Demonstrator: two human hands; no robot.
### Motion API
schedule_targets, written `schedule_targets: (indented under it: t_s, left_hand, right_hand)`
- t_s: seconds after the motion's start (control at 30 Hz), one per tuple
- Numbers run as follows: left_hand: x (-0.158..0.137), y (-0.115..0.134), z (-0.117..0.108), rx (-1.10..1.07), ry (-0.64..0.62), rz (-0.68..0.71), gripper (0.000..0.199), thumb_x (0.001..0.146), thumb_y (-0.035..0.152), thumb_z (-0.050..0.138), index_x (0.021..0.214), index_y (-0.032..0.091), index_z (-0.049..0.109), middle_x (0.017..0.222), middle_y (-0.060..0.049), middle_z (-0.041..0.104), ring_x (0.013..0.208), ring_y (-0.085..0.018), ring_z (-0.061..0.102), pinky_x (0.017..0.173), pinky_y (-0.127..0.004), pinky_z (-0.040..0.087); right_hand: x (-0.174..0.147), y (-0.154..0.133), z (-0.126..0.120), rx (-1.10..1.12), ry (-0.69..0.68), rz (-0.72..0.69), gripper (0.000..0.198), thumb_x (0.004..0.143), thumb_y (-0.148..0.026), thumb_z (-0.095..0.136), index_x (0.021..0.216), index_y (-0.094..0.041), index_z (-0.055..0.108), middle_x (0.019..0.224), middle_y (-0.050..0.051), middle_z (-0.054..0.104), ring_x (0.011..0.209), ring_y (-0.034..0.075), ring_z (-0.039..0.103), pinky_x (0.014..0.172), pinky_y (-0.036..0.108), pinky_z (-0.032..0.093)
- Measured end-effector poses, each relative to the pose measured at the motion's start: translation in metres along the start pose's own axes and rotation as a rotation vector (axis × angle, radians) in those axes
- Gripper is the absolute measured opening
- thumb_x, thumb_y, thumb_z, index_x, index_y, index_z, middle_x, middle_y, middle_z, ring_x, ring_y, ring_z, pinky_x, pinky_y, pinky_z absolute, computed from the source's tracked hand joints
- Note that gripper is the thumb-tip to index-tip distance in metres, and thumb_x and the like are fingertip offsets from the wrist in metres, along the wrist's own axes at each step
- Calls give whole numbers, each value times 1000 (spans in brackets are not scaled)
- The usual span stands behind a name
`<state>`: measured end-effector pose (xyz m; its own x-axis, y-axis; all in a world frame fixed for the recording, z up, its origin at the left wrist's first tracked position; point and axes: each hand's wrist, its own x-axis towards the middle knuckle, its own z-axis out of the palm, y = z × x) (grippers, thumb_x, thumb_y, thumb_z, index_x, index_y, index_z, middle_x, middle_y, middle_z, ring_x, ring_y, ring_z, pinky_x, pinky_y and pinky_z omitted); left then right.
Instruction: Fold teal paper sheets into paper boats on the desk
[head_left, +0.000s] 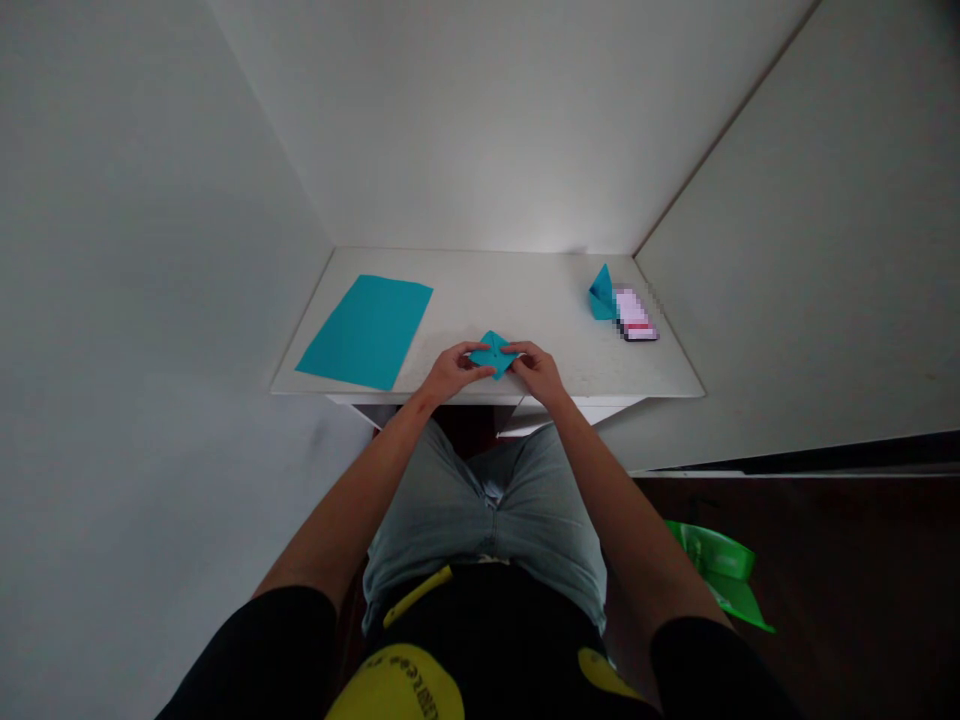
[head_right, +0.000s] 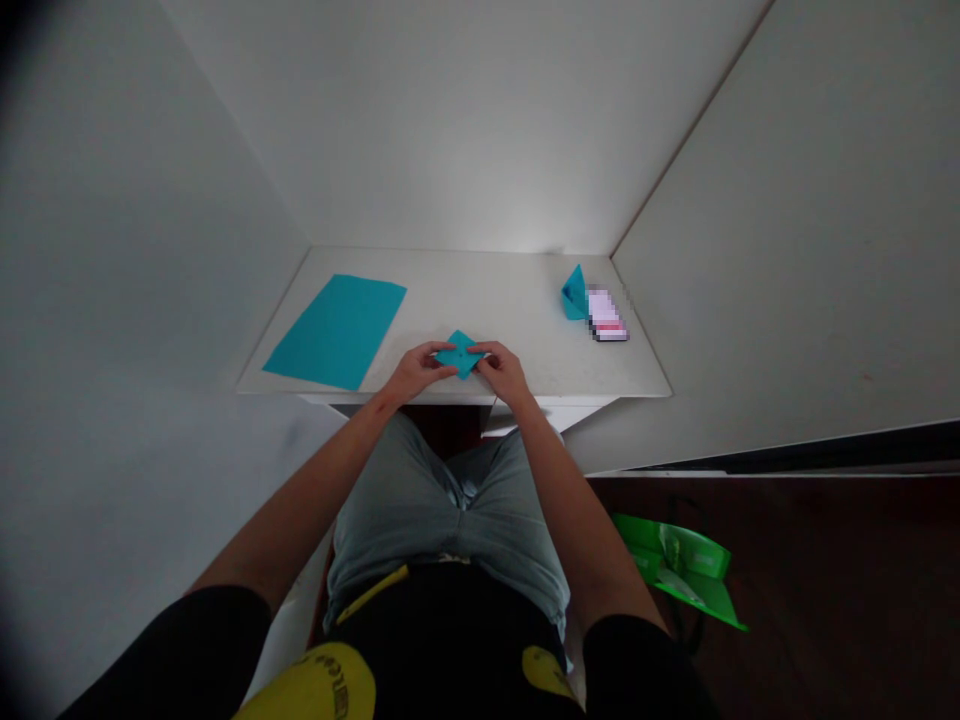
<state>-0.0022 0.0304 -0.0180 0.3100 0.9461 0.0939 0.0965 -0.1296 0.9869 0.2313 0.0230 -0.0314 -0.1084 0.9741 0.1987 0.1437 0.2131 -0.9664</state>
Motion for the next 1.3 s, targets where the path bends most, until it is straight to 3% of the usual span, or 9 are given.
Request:
schedule_targets:
  t_s: [0.07,0.13,0.23,0.33,0.43,0.73,1.07,1.2,1.3]
  left_hand:
    - [1,-1,1,-12,21,2,55,79,48,88,121,16,73,85,-3,75,70,-15,67,64,-25,53]
    - [2,-4,3,-22,15,26,51,79,46,88,117,17,71,92,-3,76,74,-15,69,68,-25,55]
    - [4,-6,6,-35,9,79,59,77,44,90,124,19,66,101,-4,76,82,-15,71,75,-27,57]
    - [5,-5,8,-16,34,78,52,88,52,79,127,18,69,99,-5,78,85,-18,72,79,-29,57]
    - [7,-2,7,25,53,66,43,94,58,70,103,17,78,95,-6,79,87,-20,71,82,-32,57]
    - [11,-1,4,-95,199,45,47,86,65,78,92,19,78,89,-4,78,86,-20,70,85,-33,58]
    - [16,-20,1,-413,421,-10,50,92,64,77,90,23,48,86,1,64,81,-15,69,86,-39,67]
    - [17,-19,2,-413,428,-8,52,89,66,78,91,22,51,87,0,66,85,-16,71,86,-38,67]
    - [13,-10,1,-330,371,5,56,77,63,89,101,20,62,96,-4,73,90,-19,72,83,-35,65]
  right_hand:
    - [0,-1,0,12,-25,-17,32,84,-45,72,109,-25,77,107,4,77,79,18,67,73,33,57]
    - [0,-3,1,19,-21,-8,40,85,-50,75,116,-25,75,97,3,76,77,18,65,71,32,55]
    - [0,-4,3,17,3,19,50,84,-56,81,122,-25,72,87,0,73,75,18,64,69,31,52]
    - [1,-6,5,-19,-37,42,42,85,-62,79,103,-24,74,87,1,74,77,18,64,71,32,51]
    - [1,-10,5,-48,-28,38,44,88,-67,75,86,-23,71,82,0,71,74,17,61,70,31,49]
    - [4,-13,5,43,100,38,52,83,-76,76,83,-25,66,77,-1,64,71,16,57,62,29,51]
    - [7,-2,1,200,269,49,55,82,-74,78,85,-27,49,76,-5,52,78,16,60,62,28,64]
    - [7,0,0,210,252,58,54,83,-74,77,88,-27,50,76,-5,56,77,16,63,64,29,65]
    - [7,-1,-1,209,239,62,54,83,-74,76,91,-28,50,77,-5,58,75,16,63,64,30,64]
